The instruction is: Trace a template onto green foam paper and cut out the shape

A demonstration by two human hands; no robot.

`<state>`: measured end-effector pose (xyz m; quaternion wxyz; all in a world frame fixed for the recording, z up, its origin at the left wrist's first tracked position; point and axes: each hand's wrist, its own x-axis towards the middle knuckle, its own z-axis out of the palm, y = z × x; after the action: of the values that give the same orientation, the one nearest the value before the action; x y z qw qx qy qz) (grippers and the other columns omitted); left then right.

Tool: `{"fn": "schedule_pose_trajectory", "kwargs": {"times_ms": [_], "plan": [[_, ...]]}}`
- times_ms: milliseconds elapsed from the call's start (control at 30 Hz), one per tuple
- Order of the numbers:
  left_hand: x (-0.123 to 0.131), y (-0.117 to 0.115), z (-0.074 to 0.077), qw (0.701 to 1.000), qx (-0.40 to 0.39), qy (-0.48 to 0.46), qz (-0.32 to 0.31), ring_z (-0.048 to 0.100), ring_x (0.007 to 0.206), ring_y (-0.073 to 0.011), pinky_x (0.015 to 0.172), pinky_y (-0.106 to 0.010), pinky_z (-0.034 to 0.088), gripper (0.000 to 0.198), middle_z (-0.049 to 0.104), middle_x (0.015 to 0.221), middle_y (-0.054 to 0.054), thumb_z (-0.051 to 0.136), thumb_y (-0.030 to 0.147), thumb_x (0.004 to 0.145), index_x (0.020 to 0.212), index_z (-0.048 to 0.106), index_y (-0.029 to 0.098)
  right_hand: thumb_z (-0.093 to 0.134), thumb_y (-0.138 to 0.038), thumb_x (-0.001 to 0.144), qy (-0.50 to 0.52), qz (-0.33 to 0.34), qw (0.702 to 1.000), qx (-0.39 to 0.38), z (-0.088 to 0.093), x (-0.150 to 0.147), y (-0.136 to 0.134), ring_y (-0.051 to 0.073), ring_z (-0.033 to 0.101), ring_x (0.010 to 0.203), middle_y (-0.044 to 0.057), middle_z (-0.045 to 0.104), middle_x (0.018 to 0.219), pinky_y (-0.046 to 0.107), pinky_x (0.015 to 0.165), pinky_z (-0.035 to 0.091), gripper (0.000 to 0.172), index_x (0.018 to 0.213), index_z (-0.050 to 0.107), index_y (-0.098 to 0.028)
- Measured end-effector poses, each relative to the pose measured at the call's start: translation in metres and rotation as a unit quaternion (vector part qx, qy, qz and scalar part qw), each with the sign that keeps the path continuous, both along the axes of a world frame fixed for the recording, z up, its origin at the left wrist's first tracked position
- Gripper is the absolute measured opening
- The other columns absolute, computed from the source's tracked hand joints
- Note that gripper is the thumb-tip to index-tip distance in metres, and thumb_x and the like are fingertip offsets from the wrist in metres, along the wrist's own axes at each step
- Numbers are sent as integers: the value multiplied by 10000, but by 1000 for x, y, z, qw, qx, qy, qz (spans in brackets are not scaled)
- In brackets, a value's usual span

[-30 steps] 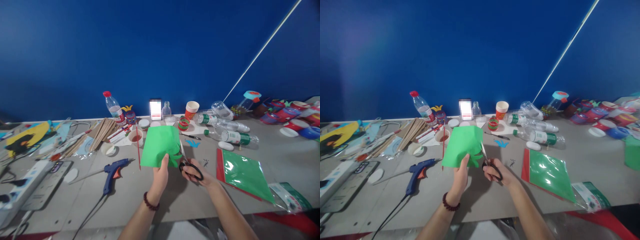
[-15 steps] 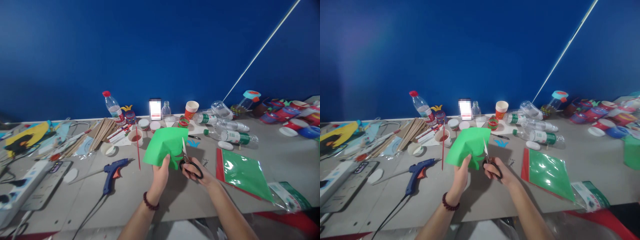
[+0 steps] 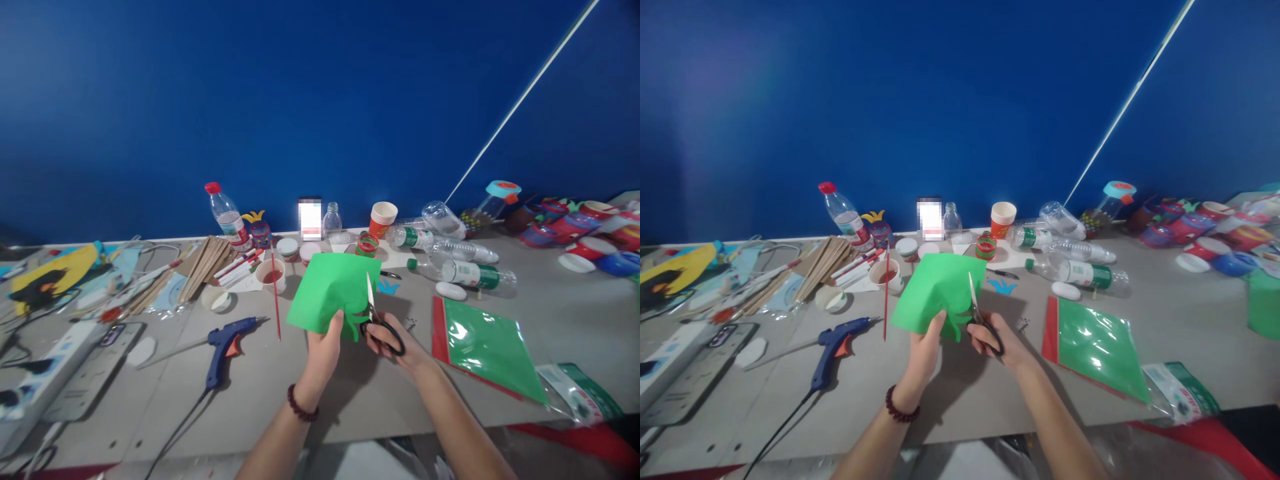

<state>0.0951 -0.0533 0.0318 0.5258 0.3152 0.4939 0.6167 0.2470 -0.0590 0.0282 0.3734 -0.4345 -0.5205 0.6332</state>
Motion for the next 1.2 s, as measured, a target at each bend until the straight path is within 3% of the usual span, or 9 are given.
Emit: {"fn": "schedule_pose_trajectory", "kwargs": {"times_ms": [300,1200], "plan": [[0,-1,5,1000,-9,17,1,601,1156,-293,1008,-380,455,461,697,1152,-118,770,390,625,1018,683,165,593,-583,776,-7,-5,1000,2,1,0,0,52,303,361,-36,505,496,211,346,160,416,716,505,-181],[-1,0,-1,1000,8,-2,2,625,1112,-280,1002,-389,457,398,712,1097,-106,773,372,662,990,680,168,603,-555,783,-10,-20,1000,2,4,-3,1,57,266,351,-56,453,451,220,354,149,390,687,500,-191]]}}
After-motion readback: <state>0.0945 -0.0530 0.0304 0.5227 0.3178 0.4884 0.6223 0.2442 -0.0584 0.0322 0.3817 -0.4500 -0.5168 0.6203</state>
